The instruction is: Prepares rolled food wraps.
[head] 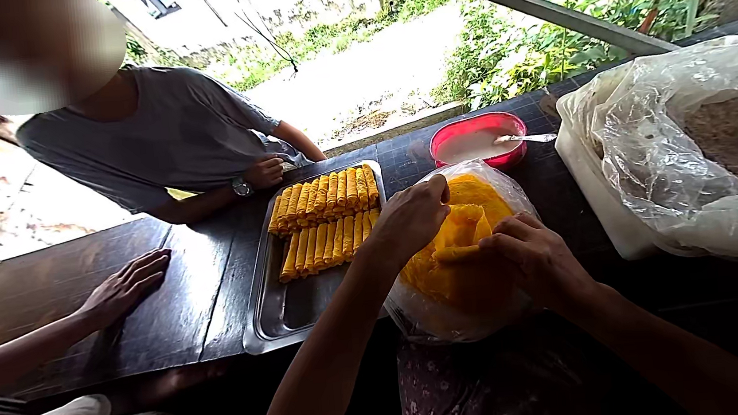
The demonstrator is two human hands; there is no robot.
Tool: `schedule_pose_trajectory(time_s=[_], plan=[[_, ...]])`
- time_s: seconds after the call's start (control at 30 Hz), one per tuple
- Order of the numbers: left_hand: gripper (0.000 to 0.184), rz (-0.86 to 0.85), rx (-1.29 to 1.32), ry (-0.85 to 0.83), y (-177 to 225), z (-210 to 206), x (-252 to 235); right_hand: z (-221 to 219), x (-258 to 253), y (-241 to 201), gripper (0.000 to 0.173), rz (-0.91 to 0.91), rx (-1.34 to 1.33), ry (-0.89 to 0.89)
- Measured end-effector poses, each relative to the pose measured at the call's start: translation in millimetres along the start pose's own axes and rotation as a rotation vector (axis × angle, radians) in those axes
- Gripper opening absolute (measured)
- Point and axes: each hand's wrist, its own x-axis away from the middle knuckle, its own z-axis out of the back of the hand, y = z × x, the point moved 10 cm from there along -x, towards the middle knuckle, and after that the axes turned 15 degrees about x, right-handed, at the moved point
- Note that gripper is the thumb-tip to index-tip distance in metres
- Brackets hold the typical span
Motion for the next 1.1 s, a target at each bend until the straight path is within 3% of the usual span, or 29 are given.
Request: schedule_pose_trajectory(time_s=[0.2, 0.37, 0.6, 0.9, 1.1], plan=[[0.026, 0.021, 0.143, 0.031, 1, -12, -5, 0, 1, -1, 0.021, 0.003, 0.026, 0.013], [0.022, 0.100, 0.368, -0.009, -11, -18, 3, 1, 0, -1, 0.020, 0.005, 0.017, 0.002], [0.023, -0.140, 0.489, -0.168, -14, -28, 30, -5, -5, 10, 0.019, -0.056, -0.090, -0.082], [0.007, -0.315, 0.347, 0.011, -7, -25, 34, -16, -8, 29, 0.018, -0.165, -0.169, -0.151], [0.013, -0.487, 0.260, 0.173, 3, -26, 48, 0, -2, -9, 0.021, 0.009, 0.085, -0.001]])
